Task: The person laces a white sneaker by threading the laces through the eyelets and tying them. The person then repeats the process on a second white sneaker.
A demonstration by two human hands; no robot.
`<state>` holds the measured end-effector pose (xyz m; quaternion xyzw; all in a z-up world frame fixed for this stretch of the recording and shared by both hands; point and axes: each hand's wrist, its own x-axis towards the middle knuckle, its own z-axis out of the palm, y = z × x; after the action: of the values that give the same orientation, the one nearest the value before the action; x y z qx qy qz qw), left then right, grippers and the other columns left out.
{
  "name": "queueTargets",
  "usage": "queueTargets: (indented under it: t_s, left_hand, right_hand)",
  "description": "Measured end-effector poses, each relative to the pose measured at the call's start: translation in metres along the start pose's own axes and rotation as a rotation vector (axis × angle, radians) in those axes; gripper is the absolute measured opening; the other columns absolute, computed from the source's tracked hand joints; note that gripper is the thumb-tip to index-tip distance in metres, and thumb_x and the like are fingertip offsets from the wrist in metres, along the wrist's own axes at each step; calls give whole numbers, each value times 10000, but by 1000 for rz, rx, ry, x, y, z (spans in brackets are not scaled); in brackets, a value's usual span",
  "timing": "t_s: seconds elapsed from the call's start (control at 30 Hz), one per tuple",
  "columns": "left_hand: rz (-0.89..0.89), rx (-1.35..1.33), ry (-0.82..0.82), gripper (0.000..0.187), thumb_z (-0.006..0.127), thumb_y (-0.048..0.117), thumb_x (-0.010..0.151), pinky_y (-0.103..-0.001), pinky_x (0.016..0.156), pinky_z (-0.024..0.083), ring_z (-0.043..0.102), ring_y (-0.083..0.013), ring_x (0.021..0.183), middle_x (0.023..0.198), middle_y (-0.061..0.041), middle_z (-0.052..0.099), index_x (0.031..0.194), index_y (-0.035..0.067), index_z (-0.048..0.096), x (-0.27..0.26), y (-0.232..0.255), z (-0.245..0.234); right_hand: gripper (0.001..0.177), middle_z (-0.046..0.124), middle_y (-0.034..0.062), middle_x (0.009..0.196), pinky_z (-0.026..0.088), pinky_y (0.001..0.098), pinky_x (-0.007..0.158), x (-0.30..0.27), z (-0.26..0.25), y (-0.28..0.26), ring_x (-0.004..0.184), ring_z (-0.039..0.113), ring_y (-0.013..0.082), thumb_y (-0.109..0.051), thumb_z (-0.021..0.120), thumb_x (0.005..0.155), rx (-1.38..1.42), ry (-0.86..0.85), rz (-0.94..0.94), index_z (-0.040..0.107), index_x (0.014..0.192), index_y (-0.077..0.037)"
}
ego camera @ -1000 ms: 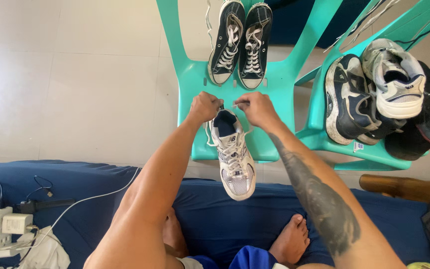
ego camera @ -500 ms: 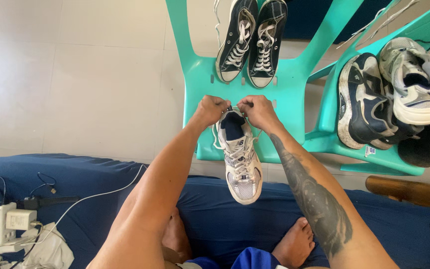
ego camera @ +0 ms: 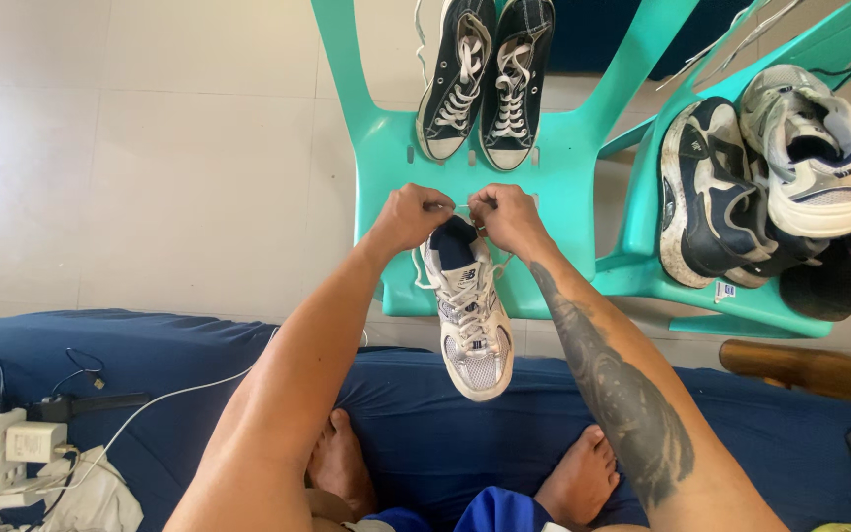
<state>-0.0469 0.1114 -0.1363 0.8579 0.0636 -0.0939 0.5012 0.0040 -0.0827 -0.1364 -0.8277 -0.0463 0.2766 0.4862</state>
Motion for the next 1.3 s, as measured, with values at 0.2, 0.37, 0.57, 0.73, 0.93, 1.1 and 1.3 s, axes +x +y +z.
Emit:
queueTargets:
  t_s: [0.2, 0.37, 0.57, 0.73, 0.93, 1.1, 1.3]
  left_hand:
    - [-19, 41, 18, 173, 744, 145, 851, -341, 786, 601, 772, -237, 834, 895, -149, 792, 977, 46, 809, 2, -5, 0]
    - [-47, -20, 20, 174, 774, 105, 830, -313, 744, 610, 773, -198, 792, 877, -147, 791, 985, 31, 799, 2, -8, 2]
    - [-90, -26, 10, 181, 797, 114, 819, -308, 738, 605, 766, -189, 784, 873, -145, 791, 979, 29, 803, 1, -6, 0]
    - [-99, -31, -5, 190, 794, 111, 815, -300, 738, 608, 768, -181, 792, 882, -138, 795, 987, 31, 802, -1, -1, -1]
    - [-138, -17, -7, 250, 806, 129, 814, -318, 756, 597, 762, -196, 809, 896, -148, 795, 1033, 11, 783, -3, -2, 1]
    - [-129, -9, 5, 307, 816, 160, 812, -323, 798, 595, 772, -207, 864, 937, -153, 787, 1071, 2, 767, -1, -7, 5]
    - [-96, 7, 29, 280, 803, 180, 815, -336, 795, 595, 774, -217, 853, 921, -154, 789, 1034, 6, 777, -2, -9, 7]
  right_hand:
    - [186, 768, 81, 880, 608, 307, 639, -5, -1, -4, 758, 726, 131, -171, 677, 957, -32, -4, -11, 751, 1042, -22]
    - [165, 762, 80, 838, 574, 304, 608, -10, 1, -10, 685, 700, 139, -180, 697, 947, -59, 21, -10, 776, 1008, -49]
    - [147, 757, 77, 786, 544, 320, 585, -12, 3, -14, 619, 676, 148, -175, 702, 937, -113, 25, -43, 787, 994, -70]
    - [146, 767, 83, 797, 550, 318, 613, -11, 1, -14, 651, 684, 146, -177, 709, 931, -141, 16, -84, 798, 983, -74]
    - [144, 768, 108, 794, 551, 337, 640, -10, 1, -11, 677, 712, 179, -168, 719, 910, -198, 41, -147, 796, 965, -60]
    - [140, 770, 134, 837, 565, 371, 707, -7, 3, -9, 755, 744, 248, -162, 711, 905, -236, 56, -167, 790, 968, -65]
    - [144, 769, 164, 889, 571, 411, 779, -8, 6, -7, 847, 750, 316, -131, 687, 903, -302, 88, -286, 782, 965, -43]
